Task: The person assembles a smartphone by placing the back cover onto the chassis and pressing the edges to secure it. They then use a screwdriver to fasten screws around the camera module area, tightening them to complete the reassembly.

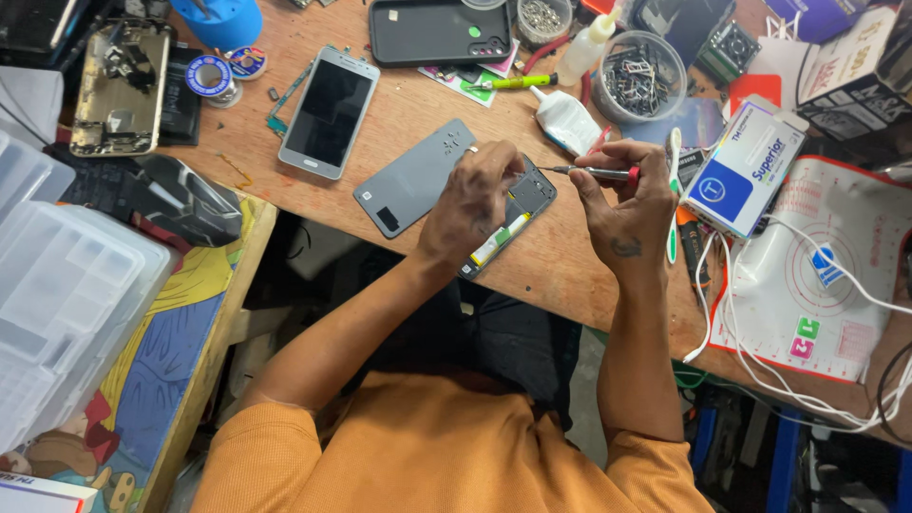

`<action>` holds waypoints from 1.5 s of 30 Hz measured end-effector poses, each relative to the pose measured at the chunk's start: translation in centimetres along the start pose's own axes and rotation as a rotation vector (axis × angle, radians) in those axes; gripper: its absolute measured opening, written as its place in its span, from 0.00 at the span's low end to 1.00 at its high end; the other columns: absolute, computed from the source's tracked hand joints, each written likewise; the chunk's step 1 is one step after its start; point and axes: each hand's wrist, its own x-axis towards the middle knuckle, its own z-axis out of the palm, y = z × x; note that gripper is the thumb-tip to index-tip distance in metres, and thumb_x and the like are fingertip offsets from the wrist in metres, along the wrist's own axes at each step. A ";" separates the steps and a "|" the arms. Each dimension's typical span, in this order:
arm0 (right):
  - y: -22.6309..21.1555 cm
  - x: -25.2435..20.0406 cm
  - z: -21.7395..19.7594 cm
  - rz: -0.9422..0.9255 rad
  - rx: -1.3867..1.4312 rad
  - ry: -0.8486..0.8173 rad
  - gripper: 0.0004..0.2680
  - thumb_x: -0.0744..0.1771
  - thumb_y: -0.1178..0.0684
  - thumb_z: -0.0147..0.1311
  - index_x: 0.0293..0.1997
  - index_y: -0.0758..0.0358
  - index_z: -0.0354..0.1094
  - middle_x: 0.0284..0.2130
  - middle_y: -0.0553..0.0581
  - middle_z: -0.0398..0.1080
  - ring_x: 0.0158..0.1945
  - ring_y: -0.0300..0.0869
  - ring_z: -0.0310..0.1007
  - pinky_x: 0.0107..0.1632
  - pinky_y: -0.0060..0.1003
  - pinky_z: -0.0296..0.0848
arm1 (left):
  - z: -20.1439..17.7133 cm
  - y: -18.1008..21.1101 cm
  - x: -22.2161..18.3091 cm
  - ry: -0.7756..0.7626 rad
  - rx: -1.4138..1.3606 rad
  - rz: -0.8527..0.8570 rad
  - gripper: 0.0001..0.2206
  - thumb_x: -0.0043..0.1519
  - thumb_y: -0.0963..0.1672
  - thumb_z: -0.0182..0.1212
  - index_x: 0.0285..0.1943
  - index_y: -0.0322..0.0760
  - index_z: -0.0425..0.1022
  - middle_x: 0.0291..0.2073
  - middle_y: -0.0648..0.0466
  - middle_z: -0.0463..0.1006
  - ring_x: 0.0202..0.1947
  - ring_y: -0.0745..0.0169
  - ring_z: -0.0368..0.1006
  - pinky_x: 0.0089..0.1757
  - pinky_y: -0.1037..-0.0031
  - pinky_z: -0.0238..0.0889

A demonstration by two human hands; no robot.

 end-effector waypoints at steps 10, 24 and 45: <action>1.2 -1.9 -1.1 0.042 0.026 0.010 0.13 0.68 0.65 0.63 0.55 0.69 0.61 0.45 0.62 0.78 0.52 0.42 0.80 0.55 0.33 0.79 | 2.9 -0.1 -0.4 -0.100 0.081 0.034 0.04 0.62 0.34 0.56 0.40 0.31 0.73 0.28 0.44 0.77 0.31 0.47 0.77 0.37 0.59 0.66; 1.7 -2.8 -2.0 0.061 0.007 0.032 0.13 0.69 0.63 0.64 0.55 0.69 0.61 0.44 0.63 0.78 0.51 0.43 0.81 0.53 0.34 0.80 | 3.2 -1.0 -1.3 -0.080 0.087 0.087 0.18 0.61 0.36 0.60 0.61 0.36 0.74 0.35 0.51 0.84 0.37 0.52 0.75 0.47 0.62 0.65; 1.0 -4.4 -2.0 0.057 -0.056 -0.007 0.14 0.67 0.65 0.64 0.55 0.68 0.61 0.43 0.61 0.78 0.49 0.43 0.82 0.52 0.34 0.80 | 2.6 0.4 -1.5 -0.104 0.303 -0.013 0.05 0.60 0.42 0.66 0.40 0.33 0.77 0.38 0.48 0.71 0.42 0.52 0.68 0.50 0.63 0.59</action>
